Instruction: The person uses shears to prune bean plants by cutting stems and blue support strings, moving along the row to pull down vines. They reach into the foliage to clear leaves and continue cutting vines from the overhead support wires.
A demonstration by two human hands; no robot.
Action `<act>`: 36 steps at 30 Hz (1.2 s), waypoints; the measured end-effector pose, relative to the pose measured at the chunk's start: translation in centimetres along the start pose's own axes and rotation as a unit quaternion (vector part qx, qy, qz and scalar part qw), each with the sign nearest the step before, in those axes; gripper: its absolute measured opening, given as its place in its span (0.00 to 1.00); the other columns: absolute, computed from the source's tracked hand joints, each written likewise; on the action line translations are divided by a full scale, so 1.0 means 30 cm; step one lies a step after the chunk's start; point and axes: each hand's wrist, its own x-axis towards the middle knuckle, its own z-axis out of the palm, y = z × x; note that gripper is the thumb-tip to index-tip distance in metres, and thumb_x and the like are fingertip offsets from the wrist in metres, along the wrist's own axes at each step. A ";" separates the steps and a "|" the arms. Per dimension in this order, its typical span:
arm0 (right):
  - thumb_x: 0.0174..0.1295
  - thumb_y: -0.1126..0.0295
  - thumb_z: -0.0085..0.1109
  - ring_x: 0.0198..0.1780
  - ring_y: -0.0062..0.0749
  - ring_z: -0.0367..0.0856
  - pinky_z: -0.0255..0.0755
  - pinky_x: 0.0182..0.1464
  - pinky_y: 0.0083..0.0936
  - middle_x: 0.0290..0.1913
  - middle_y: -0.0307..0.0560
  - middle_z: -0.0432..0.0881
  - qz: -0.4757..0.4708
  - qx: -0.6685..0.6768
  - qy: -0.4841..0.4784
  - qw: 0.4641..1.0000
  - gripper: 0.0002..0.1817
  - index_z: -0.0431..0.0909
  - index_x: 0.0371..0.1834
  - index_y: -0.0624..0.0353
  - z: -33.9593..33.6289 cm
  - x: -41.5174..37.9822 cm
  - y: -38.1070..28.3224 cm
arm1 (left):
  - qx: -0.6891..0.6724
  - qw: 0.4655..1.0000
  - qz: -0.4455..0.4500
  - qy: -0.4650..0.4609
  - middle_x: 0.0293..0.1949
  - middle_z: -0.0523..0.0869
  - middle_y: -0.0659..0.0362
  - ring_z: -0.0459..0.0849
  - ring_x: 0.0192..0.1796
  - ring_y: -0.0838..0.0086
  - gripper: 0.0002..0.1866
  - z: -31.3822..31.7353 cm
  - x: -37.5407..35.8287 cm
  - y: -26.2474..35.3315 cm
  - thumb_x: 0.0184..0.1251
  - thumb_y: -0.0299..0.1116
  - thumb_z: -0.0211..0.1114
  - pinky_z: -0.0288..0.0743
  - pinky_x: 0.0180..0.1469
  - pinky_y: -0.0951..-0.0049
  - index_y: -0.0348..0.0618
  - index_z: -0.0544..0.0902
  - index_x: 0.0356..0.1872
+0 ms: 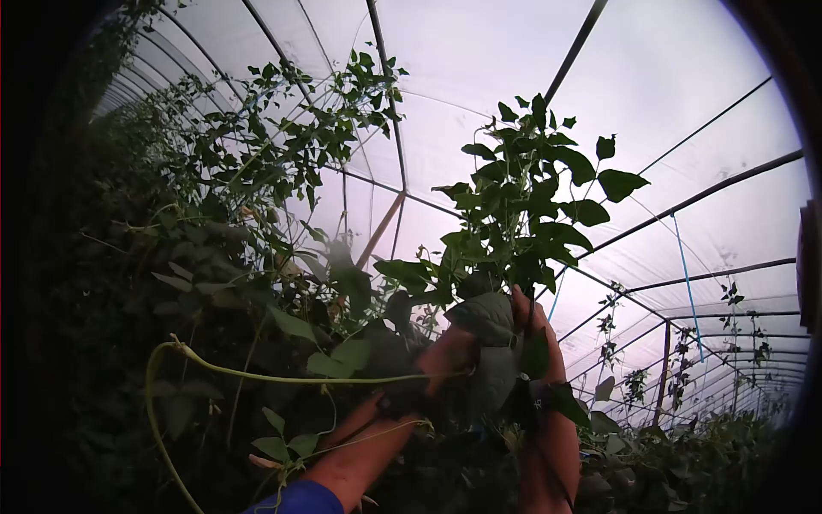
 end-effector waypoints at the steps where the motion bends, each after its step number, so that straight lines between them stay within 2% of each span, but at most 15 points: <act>1: 0.63 0.59 0.53 0.19 0.31 0.70 0.65 0.23 0.26 0.16 0.40 0.72 -0.220 -0.022 0.041 0.974 0.15 0.76 0.35 0.63 0.029 0.034 0.116 | -0.038 0.998 0.059 -0.006 0.43 0.78 0.55 0.76 0.43 0.73 0.25 -0.019 0.035 0.016 0.59 0.22 0.55 0.70 0.45 0.72 0.39 0.67 0.60; 2: 0.63 0.59 0.53 0.19 0.31 0.70 0.65 0.23 0.26 0.16 0.40 0.72 -0.221 -0.020 0.041 0.974 0.15 0.76 0.35 0.63 0.030 0.038 0.095 | -0.075 0.990 0.118 -0.013 0.40 0.79 0.55 0.77 0.39 0.73 0.27 -0.028 0.048 0.021 0.57 0.20 0.56 0.72 0.41 0.72 0.39 0.66 0.61; 4: 0.64 0.55 0.53 0.22 0.28 0.71 0.66 0.26 0.26 0.19 0.38 0.73 -0.017 0.075 -0.010 0.997 0.19 0.76 0.35 0.63 0.024 0.041 0.033 | -0.091 0.990 0.109 -0.013 0.39 0.79 0.55 0.77 0.39 0.73 0.27 -0.014 0.056 0.021 0.57 0.21 0.57 0.72 0.41 0.72 0.39 0.66 0.61; 7: 0.63 0.58 0.55 0.28 0.25 0.73 0.67 0.30 0.23 0.28 0.39 0.76 -0.070 0.128 -0.035 0.989 0.20 0.74 0.49 0.65 0.030 0.021 0.062 | -0.032 0.999 -0.029 0.009 0.38 0.79 0.55 0.77 0.38 0.73 0.27 0.043 0.029 -0.035 0.58 0.22 0.57 0.72 0.40 0.72 0.40 0.66 0.61; 8: 0.62 0.61 0.56 0.32 0.21 0.73 0.68 0.32 0.21 0.35 0.41 0.77 -0.187 0.057 -0.033 0.980 0.24 0.69 0.57 0.65 -0.001 0.101 0.238 | -0.016 0.997 -0.076 0.012 0.38 0.79 0.55 0.77 0.38 0.73 0.27 0.073 -0.005 -0.058 0.58 0.23 0.57 0.72 0.40 0.72 0.40 0.66 0.61; 9: 0.62 0.61 0.56 0.32 0.21 0.73 0.68 0.32 0.21 0.35 0.41 0.77 -0.190 0.056 -0.031 0.980 0.24 0.69 0.57 0.65 -0.008 0.104 0.247 | -0.001 0.993 -0.121 0.015 0.38 0.79 0.55 0.77 0.38 0.73 0.27 0.094 -0.053 -0.079 0.58 0.23 0.57 0.72 0.39 0.72 0.40 0.66 0.61; 11: 0.61 0.62 0.55 0.33 0.22 0.73 0.69 0.35 0.21 0.35 0.41 0.77 -0.002 0.260 0.010 0.966 0.24 0.69 0.57 0.66 -0.009 0.092 0.246 | 0.019 0.983 -0.183 0.009 0.38 0.79 0.55 0.77 0.37 0.73 0.27 0.124 -0.138 -0.084 0.58 0.24 0.57 0.72 0.39 0.72 0.40 0.66 0.61; 12: 0.60 0.63 0.52 0.34 0.29 0.75 0.69 0.37 0.25 0.35 0.44 0.77 -0.205 0.014 0.020 0.978 0.22 0.71 0.54 0.64 0.000 0.062 0.252 | 0.032 0.978 -0.205 0.003 0.37 0.79 0.55 0.77 0.37 0.73 0.27 0.133 -0.183 -0.079 0.58 0.24 0.57 0.72 0.39 0.72 0.40 0.66 0.61; 13: 0.60 0.63 0.52 0.34 0.29 0.75 0.69 0.37 0.25 0.35 0.44 0.77 -0.207 0.015 0.022 0.978 0.22 0.71 0.54 0.64 -0.004 0.051 0.230 | 0.041 0.974 -0.222 -0.005 0.37 0.79 0.55 0.77 0.37 0.73 0.27 0.136 -0.215 -0.068 0.58 0.24 0.57 0.72 0.38 0.72 0.40 0.66 0.61; 15: 0.60 0.67 0.49 0.35 0.36 0.75 0.69 0.38 0.28 0.36 0.47 0.78 -0.428 -0.320 0.040 0.845 0.18 0.71 0.52 0.62 -0.006 0.034 0.190 | 0.053 0.967 -0.248 -0.018 0.37 0.79 0.55 0.77 0.36 0.73 0.27 0.138 -0.260 -0.047 0.58 0.25 0.57 0.72 0.38 0.72 0.41 0.67 0.61; 17: 0.57 0.72 0.50 0.38 0.42 0.76 0.70 0.39 0.31 0.37 0.49 0.79 -0.378 -0.376 0.044 0.845 0.13 0.73 0.46 0.61 -0.001 0.017 0.232 | 0.060 0.962 -0.264 -0.031 0.36 0.79 0.55 0.77 0.36 0.73 0.27 0.144 -0.276 -0.021 0.58 0.26 0.57 0.72 0.38 0.72 0.41 0.67 0.61; 19: 0.55 0.76 0.51 0.40 0.43 0.76 0.70 0.40 0.31 0.38 0.50 0.79 -0.234 -0.147 0.088 0.957 0.10 0.74 0.40 0.62 0.036 -0.001 0.224 | 0.061 0.959 -0.274 -0.033 0.36 0.79 0.55 0.77 0.35 0.73 0.27 0.157 -0.281 -0.003 0.58 0.27 0.57 0.72 0.37 0.72 0.41 0.67 0.61; 20: 0.56 0.75 0.54 0.39 0.35 0.77 0.70 0.41 0.28 0.38 0.48 0.79 -0.280 -0.185 0.111 0.936 0.07 0.74 0.37 0.64 0.031 0.008 0.237 | 0.060 0.956 -0.285 -0.039 0.35 0.79 0.55 0.77 0.35 0.73 0.27 0.166 -0.282 0.002 0.58 0.27 0.58 0.72 0.37 0.72 0.41 0.67 0.61; 31: 0.57 0.74 0.55 0.38 0.29 0.75 0.69 0.40 0.26 0.37 0.45 0.77 -0.085 0.031 0.097 0.991 0.07 0.74 0.37 0.64 0.009 -0.166 0.244 | 0.114 0.934 -0.321 -0.112 0.33 0.79 0.55 0.78 0.32 0.72 0.27 0.160 -0.327 0.165 0.58 0.31 0.58 0.72 0.34 0.72 0.43 0.67 0.62; 36: 0.58 0.74 0.55 0.37 0.26 0.74 0.69 0.40 0.25 0.36 0.43 0.77 0.027 0.257 0.086 0.962 0.07 0.73 0.38 0.64 0.069 -0.297 0.317 | 0.148 0.912 -0.326 -0.199 0.32 0.79 0.54 0.78 0.31 0.72 0.28 0.157 -0.397 0.289 0.58 0.33 0.58 0.72 0.33 0.72 0.43 0.67 0.62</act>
